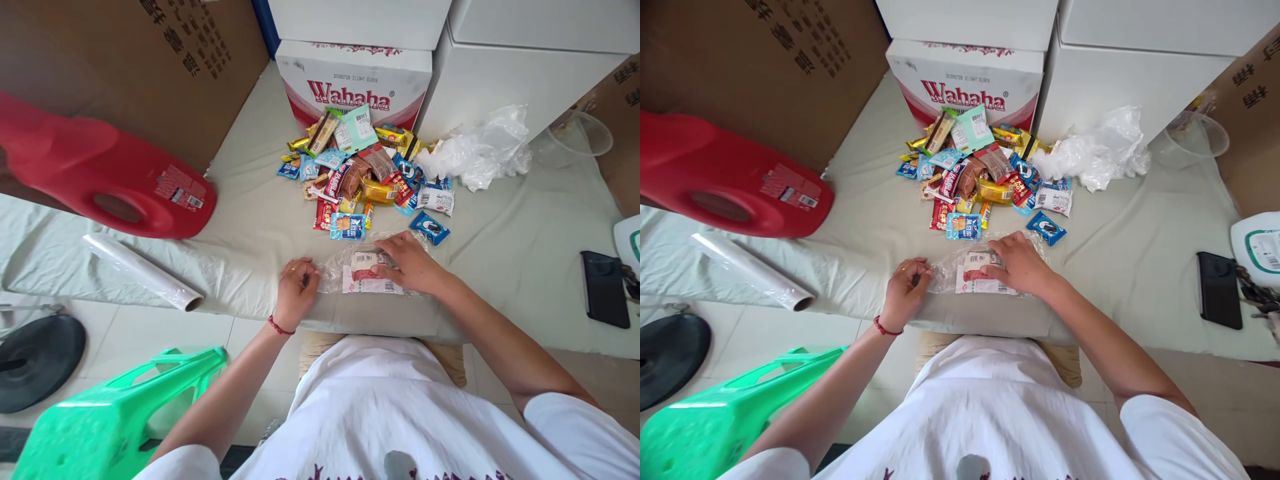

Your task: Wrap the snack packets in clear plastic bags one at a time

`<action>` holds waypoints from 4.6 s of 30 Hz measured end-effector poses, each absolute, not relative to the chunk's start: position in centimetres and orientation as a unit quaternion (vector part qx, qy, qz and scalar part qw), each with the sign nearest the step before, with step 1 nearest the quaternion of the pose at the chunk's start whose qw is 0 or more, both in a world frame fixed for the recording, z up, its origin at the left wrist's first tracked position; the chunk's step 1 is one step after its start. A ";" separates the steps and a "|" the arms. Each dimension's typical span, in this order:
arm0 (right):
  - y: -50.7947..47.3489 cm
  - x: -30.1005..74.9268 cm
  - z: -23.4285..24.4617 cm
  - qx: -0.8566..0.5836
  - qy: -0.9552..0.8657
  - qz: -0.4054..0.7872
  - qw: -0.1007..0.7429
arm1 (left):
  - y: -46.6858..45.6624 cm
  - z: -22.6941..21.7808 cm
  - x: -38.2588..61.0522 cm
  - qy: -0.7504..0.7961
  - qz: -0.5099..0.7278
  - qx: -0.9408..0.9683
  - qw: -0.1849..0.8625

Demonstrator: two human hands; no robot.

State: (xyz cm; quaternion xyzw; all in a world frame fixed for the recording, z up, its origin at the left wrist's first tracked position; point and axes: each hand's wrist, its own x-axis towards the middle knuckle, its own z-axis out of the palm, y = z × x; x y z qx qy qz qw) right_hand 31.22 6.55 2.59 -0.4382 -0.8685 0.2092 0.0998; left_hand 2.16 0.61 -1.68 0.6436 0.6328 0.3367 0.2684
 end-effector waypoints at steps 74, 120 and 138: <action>0.9 24.4 1.5 -0.484 -0.863 0.136 0.041 | -2.1 -2.0 7.6 0.627 0.346 0.680 0.157; 0.5 25.0 0.8 -0.475 -0.853 0.180 0.120 | 1.9 -0.5 1.1 0.634 0.310 0.611 0.359; -0.9 24.8 2.5 -0.428 -0.891 0.151 0.022 | 1.2 0.9 2.7 0.712 0.241 0.522 0.402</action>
